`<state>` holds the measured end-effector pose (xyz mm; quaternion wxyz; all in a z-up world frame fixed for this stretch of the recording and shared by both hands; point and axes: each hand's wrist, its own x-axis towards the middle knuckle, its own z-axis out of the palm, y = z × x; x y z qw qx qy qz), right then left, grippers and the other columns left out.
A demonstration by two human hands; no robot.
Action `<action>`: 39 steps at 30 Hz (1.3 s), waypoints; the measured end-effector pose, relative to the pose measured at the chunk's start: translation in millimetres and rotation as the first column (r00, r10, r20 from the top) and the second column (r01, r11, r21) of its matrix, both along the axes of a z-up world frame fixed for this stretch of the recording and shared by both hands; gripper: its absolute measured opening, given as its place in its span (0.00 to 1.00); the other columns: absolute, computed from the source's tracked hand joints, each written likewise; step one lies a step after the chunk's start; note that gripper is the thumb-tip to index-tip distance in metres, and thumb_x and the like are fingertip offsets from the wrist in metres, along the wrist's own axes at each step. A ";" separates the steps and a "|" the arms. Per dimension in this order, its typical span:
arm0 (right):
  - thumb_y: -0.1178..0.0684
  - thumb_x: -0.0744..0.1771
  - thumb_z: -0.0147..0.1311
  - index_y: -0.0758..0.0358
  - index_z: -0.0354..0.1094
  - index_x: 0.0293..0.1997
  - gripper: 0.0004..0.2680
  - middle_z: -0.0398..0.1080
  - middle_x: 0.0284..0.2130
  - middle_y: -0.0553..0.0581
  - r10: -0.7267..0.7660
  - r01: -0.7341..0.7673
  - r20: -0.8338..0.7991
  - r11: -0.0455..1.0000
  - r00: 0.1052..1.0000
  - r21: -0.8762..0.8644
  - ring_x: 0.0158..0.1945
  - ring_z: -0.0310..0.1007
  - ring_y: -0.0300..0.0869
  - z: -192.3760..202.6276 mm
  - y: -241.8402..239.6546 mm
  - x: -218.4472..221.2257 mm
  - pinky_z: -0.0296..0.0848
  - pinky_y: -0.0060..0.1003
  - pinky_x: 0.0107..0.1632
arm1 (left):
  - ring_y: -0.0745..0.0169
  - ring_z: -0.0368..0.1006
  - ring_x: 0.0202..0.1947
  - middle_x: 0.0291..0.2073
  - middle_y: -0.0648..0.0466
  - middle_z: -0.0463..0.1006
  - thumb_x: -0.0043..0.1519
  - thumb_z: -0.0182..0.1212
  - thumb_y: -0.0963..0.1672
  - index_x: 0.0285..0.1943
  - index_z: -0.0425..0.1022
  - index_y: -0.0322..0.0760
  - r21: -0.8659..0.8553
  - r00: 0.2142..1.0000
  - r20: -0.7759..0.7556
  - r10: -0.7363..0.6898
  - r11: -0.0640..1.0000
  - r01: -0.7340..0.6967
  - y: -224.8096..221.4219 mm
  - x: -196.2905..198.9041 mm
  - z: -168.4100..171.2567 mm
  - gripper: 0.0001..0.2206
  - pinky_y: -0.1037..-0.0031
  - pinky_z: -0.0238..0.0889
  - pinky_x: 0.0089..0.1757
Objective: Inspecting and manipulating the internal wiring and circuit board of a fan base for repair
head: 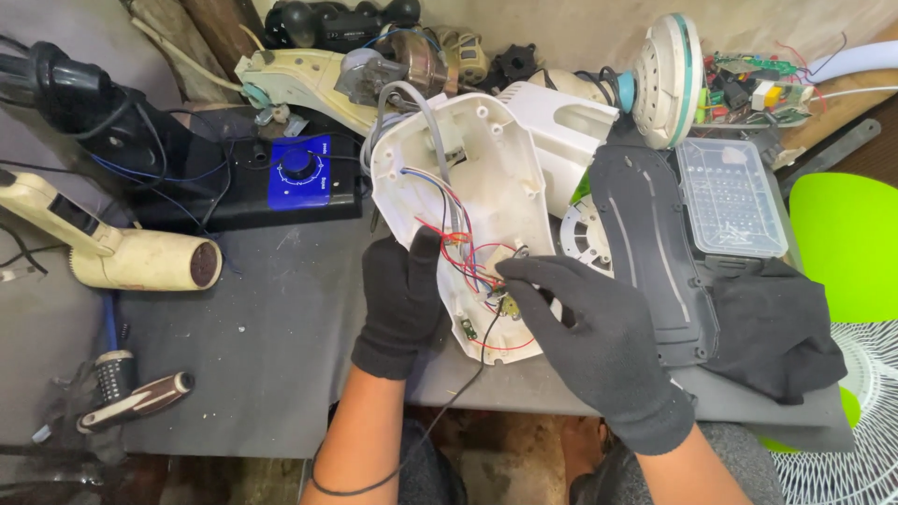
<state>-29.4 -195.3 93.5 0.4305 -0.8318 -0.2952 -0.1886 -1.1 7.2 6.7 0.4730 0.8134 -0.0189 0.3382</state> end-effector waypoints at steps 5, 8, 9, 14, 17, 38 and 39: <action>0.56 0.67 0.61 0.56 0.79 0.48 0.06 0.70 0.20 0.47 -0.122 0.129 0.103 0.989 0.987 -0.066 0.19 0.55 0.35 -15.7 -8.3 -5.4 0.62 0.32 0.27 | 0.64 0.48 0.15 0.10 0.55 0.51 0.71 0.50 0.50 0.16 0.51 0.40 -0.038 1.000 0.006 0.007 0.999 -0.007 -4.0 -1.0 2.3 0.27 0.60 0.38 0.26; 0.55 0.67 0.61 0.53 0.80 0.47 0.06 0.77 0.32 0.49 -0.158 0.161 0.040 0.984 0.987 -0.074 0.17 0.56 0.34 -20.6 -17.3 -8.0 0.67 0.30 0.29 | 0.61 0.51 0.16 0.11 0.53 0.53 0.71 0.53 0.47 0.18 0.54 0.39 -0.071 0.997 0.033 0.070 0.995 -0.067 -3.0 4.1 -13.1 0.25 0.60 0.41 0.27; 0.54 0.66 0.60 0.51 0.80 0.48 0.07 0.82 0.43 0.50 -0.184 0.180 -0.035 0.979 0.982 -0.093 0.17 0.57 0.33 -22.8 -21.5 -9.9 0.69 0.28 0.31 | 0.58 0.53 0.18 0.14 0.51 0.54 0.70 0.55 0.46 0.20 0.56 0.37 -0.093 0.990 0.061 0.126 0.988 -0.120 -2.9 4.2 -21.9 0.23 0.60 0.44 0.28; 0.53 0.67 0.60 0.50 0.79 0.49 0.08 0.79 0.40 0.51 -0.162 0.154 -0.057 0.981 0.985 -0.120 0.20 0.58 0.35 -28.6 -31.1 -3.5 0.68 0.31 0.31 | 0.63 0.56 0.20 0.14 0.53 0.57 0.71 0.51 0.49 0.20 0.60 0.38 -0.197 0.995 -0.031 0.099 0.975 -0.103 -2.0 1.9 -5.7 0.23 0.61 0.47 0.28; 0.54 0.66 0.61 0.51 0.80 0.49 0.08 0.81 0.46 0.52 -0.139 0.131 -0.056 0.984 0.989 -0.122 0.25 0.70 0.34 -29.6 -36.1 0.0 0.72 0.30 0.34 | 0.64 0.56 0.19 0.12 0.53 0.59 0.71 0.50 0.49 0.20 0.62 0.39 -0.177 0.997 -0.052 0.065 0.982 -0.073 -3.4 0.5 1.0 0.23 0.61 0.46 0.27; 0.64 0.64 0.64 0.65 0.79 0.42 0.05 0.81 0.38 0.55 -0.132 0.124 -0.126 0.990 0.983 -0.066 0.39 0.77 0.36 -14.0 -78.9 1.8 0.73 0.30 0.44 | 0.47 0.62 0.34 0.33 0.45 0.64 0.73 0.59 0.39 0.74 0.64 0.42 0.414 0.966 0.189 0.178 0.877 -0.243 24.4 14.2 -89.1 0.20 0.59 0.51 0.36; 0.63 0.65 0.64 0.65 0.80 0.41 0.04 0.80 0.36 0.54 -0.150 0.141 -0.099 0.985 0.984 -0.096 0.37 0.75 0.35 -13.6 -79.8 2.2 0.72 0.32 0.42 | 0.49 0.62 0.32 0.29 0.46 0.61 0.75 0.55 0.42 0.70 0.71 0.46 0.212 0.985 0.068 0.158 0.962 -0.169 20.7 14.2 -84.3 0.15 0.59 0.49 0.35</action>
